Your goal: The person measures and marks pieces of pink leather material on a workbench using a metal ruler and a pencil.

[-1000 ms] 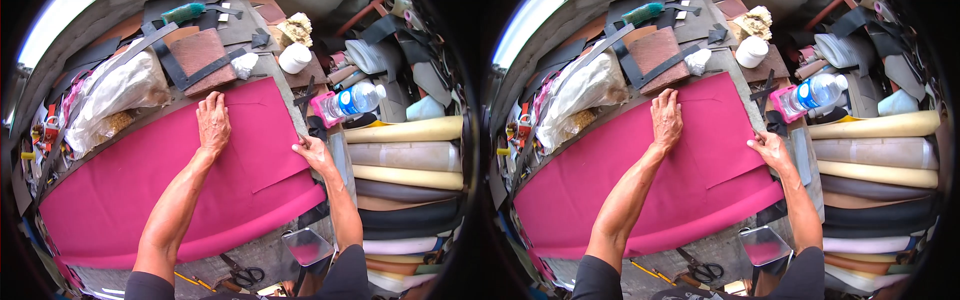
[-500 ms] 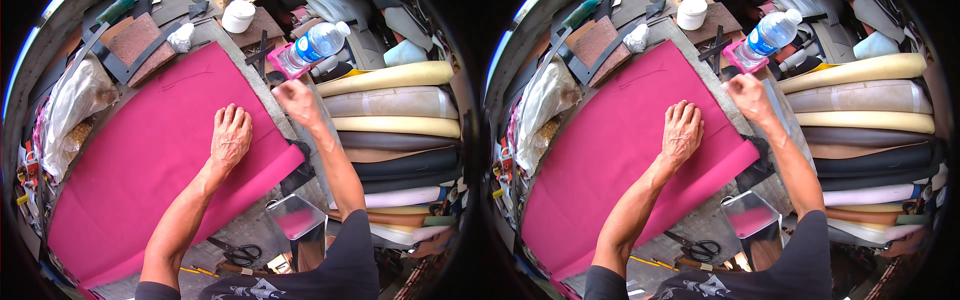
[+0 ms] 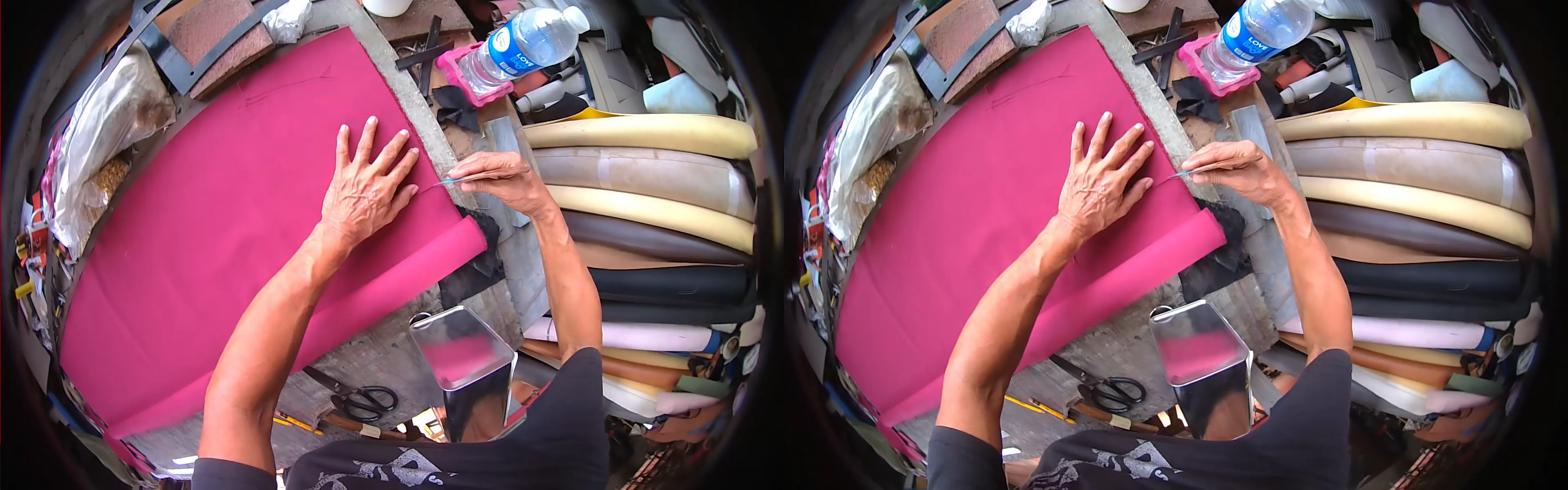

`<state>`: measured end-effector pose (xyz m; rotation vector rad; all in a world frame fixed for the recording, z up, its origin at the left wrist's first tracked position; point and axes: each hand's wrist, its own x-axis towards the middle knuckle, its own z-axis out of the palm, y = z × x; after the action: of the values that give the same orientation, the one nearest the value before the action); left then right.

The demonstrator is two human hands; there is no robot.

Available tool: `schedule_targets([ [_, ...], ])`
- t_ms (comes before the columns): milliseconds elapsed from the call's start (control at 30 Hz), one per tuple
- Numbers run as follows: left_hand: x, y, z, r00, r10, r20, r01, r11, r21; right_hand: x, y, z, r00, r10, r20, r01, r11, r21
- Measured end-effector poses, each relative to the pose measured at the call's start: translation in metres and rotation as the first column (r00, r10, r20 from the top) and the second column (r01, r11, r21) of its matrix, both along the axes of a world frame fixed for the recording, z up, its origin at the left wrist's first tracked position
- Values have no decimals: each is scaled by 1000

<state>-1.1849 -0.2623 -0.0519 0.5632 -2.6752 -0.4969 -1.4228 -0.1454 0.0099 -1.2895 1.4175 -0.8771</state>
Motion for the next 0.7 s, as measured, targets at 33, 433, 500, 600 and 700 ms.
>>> schedule_targets([
  [33,0,0,-1,1000,1,4,-1,1000,-9,-2,0,-3,999,17,-51,-15,999,40],
  [433,-2,1,-2,999,2,41,0,999,-37,-4,-7,-11,994,82,-78,-78,996,46],
  [500,-3,1,-2,999,0,41,2,999,-37,-3,-8,-10,993,81,-87,-77,996,50],
  [600,-2,1,-3,999,-2,38,3,999,-39,0,-8,-11,992,77,-98,-74,997,33],
  [700,-3,2,-4,1000,-5,31,6,999,-47,0,-8,-11,987,89,-131,-91,996,-3],
])
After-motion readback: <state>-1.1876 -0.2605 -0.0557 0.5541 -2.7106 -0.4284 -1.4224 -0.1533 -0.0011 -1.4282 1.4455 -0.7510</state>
